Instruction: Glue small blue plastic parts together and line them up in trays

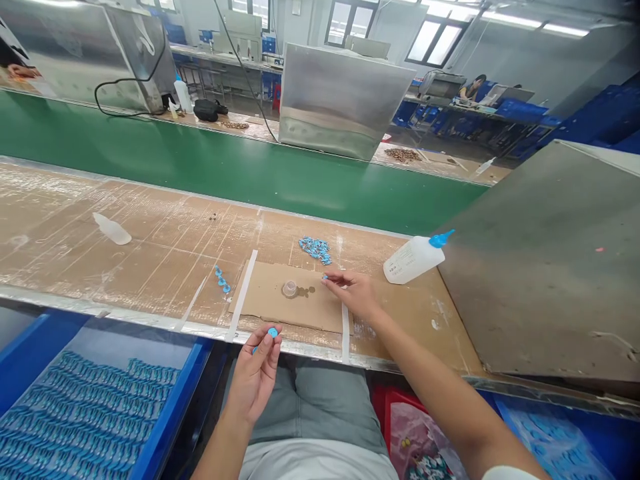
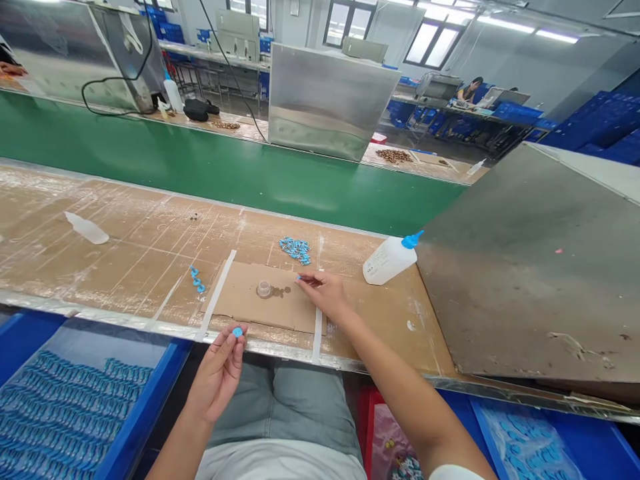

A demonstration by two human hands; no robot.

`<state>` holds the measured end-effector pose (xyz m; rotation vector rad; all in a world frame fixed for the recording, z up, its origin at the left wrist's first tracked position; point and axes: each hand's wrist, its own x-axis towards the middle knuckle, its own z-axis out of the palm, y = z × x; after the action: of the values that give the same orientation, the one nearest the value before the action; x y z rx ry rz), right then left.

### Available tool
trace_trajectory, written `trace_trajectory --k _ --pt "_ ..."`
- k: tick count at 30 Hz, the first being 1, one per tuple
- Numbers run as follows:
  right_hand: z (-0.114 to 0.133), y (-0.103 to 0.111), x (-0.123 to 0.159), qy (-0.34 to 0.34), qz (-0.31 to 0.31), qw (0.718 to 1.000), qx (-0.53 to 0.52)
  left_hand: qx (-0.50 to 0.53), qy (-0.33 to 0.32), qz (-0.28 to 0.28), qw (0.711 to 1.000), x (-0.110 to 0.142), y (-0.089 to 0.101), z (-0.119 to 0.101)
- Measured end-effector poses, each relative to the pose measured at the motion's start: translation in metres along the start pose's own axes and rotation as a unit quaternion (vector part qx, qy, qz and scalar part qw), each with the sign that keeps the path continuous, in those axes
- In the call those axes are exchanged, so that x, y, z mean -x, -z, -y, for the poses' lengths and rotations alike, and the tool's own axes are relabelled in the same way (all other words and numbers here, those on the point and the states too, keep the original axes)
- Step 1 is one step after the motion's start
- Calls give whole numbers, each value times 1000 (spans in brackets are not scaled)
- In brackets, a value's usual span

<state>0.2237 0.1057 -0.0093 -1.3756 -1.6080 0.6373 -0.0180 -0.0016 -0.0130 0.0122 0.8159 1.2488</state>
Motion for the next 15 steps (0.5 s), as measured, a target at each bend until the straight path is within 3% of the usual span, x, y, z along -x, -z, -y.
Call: trace_trajectory --k 3,7,11,15 --pt "23 -17 1 9 -8 999 -37 1 -3 -2 1000 0 1 0" --pt "43 -34 -3 87 29 996 -6 4 -5 0 1000 2 3 -1" --pt "42 -42 -9 169 56 983 51 13 -7 0 1000 4 4 -4" --pt "35 -46 -10 188 85 975 78 19 -11 -2 1000 5 7 -7"
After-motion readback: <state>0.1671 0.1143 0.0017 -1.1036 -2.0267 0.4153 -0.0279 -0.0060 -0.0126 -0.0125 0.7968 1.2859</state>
